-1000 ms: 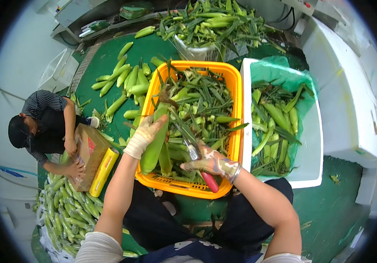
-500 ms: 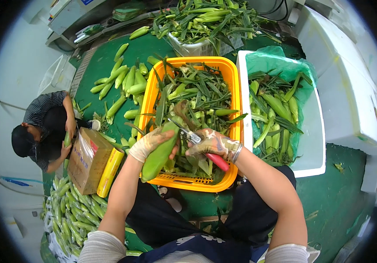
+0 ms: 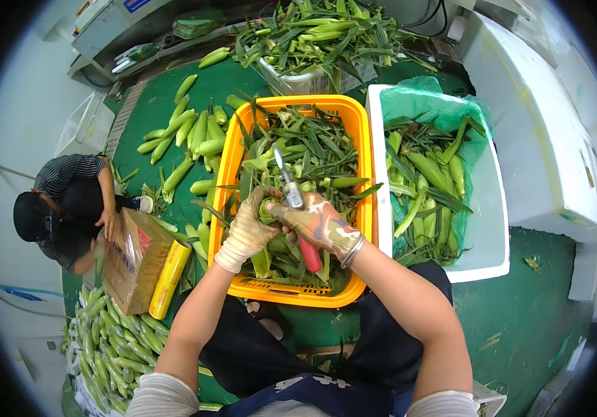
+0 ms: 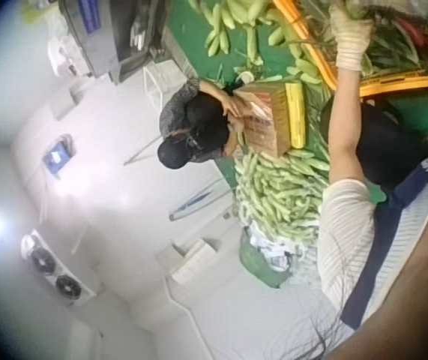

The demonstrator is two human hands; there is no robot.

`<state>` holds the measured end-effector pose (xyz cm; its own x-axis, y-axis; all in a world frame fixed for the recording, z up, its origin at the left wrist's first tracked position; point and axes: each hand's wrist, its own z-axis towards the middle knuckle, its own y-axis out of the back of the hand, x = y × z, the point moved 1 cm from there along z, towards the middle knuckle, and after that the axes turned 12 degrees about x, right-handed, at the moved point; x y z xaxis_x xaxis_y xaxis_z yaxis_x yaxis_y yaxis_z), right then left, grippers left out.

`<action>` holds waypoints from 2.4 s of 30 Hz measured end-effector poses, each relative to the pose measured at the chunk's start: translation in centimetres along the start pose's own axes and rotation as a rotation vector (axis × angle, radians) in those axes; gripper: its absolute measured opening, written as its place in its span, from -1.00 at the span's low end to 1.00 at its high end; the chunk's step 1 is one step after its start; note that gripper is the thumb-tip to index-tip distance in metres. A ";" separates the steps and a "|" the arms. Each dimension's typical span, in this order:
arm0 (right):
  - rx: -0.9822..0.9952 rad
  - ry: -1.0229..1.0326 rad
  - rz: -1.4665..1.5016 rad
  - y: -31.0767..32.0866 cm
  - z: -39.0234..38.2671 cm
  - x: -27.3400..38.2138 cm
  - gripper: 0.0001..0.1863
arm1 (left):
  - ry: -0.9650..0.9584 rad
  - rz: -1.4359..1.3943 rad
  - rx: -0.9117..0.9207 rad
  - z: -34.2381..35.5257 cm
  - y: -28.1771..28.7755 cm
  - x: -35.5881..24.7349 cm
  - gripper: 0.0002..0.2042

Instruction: The person trims the ends of corn ears using shears, placing the trimmed corn into a white container and the husks into a yellow basket.

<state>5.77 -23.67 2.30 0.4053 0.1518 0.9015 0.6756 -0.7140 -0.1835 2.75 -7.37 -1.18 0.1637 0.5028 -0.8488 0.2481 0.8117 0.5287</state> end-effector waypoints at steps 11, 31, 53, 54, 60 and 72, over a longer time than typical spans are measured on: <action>-0.113 0.255 0.506 1.7 -0.8 -3.6 -0.83 | 0.105 -0.662 0.026 -0.2 3.7 2.7 -0.67; -0.207 0.381 0.589 0.4 -5.7 0.9 -0.74 | 0.045 -0.867 -0.152 -2.0 1.1 -4.0 -0.66; -0.153 0.380 0.488 -1.1 -3.9 0.3 -0.76 | -0.339 -0.043 -0.196 -2.1 1.1 -3.0 -0.71; -0.191 0.376 0.317 -1.6 -2.7 -0.9 -0.75 | -0.370 0.117 -0.207 -2.2 0.6 -3.2 -0.72; -0.214 0.315 -0.139 2.7 -4.8 0.7 -0.53 | 0.107 -0.560 -0.413 -4.1 8.8 3.6 -0.59; -0.952 -0.591 -1.012 36.1 -3.2 -19.5 -0.51 | 0.697 0.037 -0.818 -2.7 26.8 26.9 -0.62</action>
<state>20.28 -54.60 -20.64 0.3655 0.9164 0.1634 0.2678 -0.2716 0.9244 11.22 28.77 -9.88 -0.4871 0.3797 -0.7865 -0.5021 0.6151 0.6079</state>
